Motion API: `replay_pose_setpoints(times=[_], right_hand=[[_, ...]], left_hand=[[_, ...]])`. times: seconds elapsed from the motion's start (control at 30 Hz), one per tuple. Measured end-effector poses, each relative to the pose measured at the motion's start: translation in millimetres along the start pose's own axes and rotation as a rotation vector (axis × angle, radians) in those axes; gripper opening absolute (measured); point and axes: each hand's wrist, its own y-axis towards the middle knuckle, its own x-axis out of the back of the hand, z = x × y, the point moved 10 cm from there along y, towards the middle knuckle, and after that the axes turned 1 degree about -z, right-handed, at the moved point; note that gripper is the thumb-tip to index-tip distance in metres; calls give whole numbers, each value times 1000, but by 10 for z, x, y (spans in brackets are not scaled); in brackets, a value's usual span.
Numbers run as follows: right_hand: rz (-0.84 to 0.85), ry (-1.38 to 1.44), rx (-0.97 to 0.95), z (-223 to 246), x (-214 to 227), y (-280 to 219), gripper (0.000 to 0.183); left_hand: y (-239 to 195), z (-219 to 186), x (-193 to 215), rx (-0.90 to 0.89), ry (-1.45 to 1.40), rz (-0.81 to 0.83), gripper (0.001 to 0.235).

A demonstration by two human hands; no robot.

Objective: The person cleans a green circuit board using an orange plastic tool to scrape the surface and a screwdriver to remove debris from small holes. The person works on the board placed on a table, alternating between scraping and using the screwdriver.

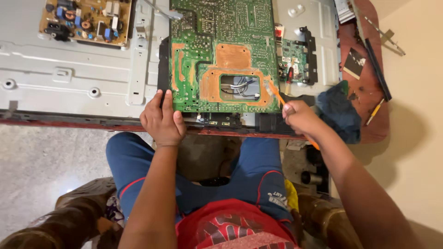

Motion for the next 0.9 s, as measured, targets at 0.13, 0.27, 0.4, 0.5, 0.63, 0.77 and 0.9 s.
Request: replay_pose_setpoints(times=[0.13,0.27,0.4,0.5,0.63,0.77,0.9], right_hand=[[-26,-107,74,-1,55,87,36],[-187,-406,488,282,69,39,36],[-274,-607,432,285,95,-26,25],[-272,-681,376,371,93,-160,11],[-300,-752,376,563,21,-420,15],[-343,-786,368,655,-17,-611,20],[-357,-830,309,496,-38,-687,17]], left_hand=[[12,-13,10,-13,14,-4,50],[25,-20,22,-14,-1,-4,51],[17,-22,15,-6,12,18,50],[19,-23,15,-8,11,32,50],[17,-21,22,4,17,43,50],[36,-27,45,4,-1,55,50],[-28,-19,39,7,-2,74,50]])
